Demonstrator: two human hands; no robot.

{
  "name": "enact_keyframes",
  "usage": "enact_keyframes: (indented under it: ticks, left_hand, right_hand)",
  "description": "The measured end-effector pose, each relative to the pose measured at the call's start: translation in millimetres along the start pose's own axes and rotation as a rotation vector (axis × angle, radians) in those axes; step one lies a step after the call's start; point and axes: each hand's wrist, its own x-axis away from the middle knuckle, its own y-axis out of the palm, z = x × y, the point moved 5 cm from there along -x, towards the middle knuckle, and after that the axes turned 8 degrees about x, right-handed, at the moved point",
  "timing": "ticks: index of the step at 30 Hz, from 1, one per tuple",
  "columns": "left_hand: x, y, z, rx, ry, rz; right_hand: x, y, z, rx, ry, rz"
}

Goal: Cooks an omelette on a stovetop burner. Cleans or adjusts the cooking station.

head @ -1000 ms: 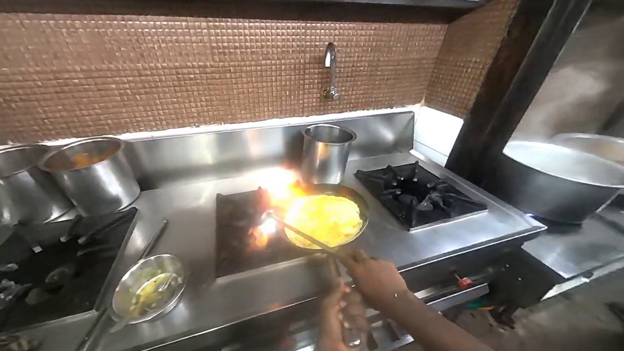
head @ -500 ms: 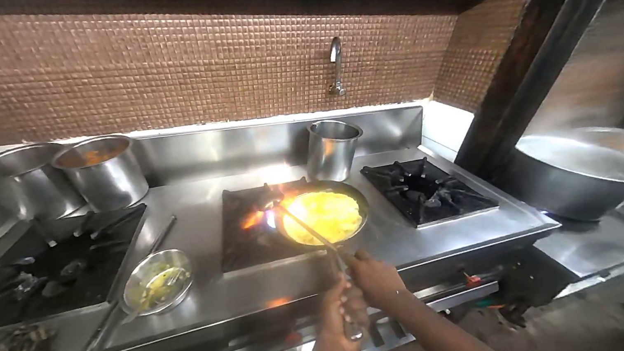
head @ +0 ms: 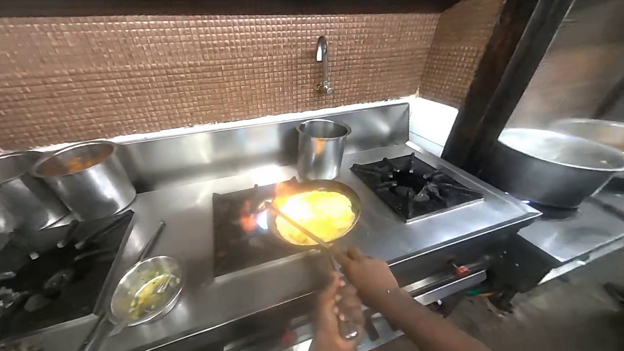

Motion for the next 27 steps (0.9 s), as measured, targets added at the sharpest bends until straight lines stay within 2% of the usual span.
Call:
enact_keyframes:
  ticks: [15,19,27]
  left_hand:
    - [-35,-28,22,-0.124,0.001,0.011]
    - [-28,-16,16,-0.087,0.004,0.009]
    - [-8,29,1,-0.027,0.049,0.122]
  right_hand:
    - [-20,34,5,-0.045,0.029,0.044]
    - [-20,31,4,-0.076,0.037,0.058]
    - [-20,-14,-1,0.011,-0.002,0.004]
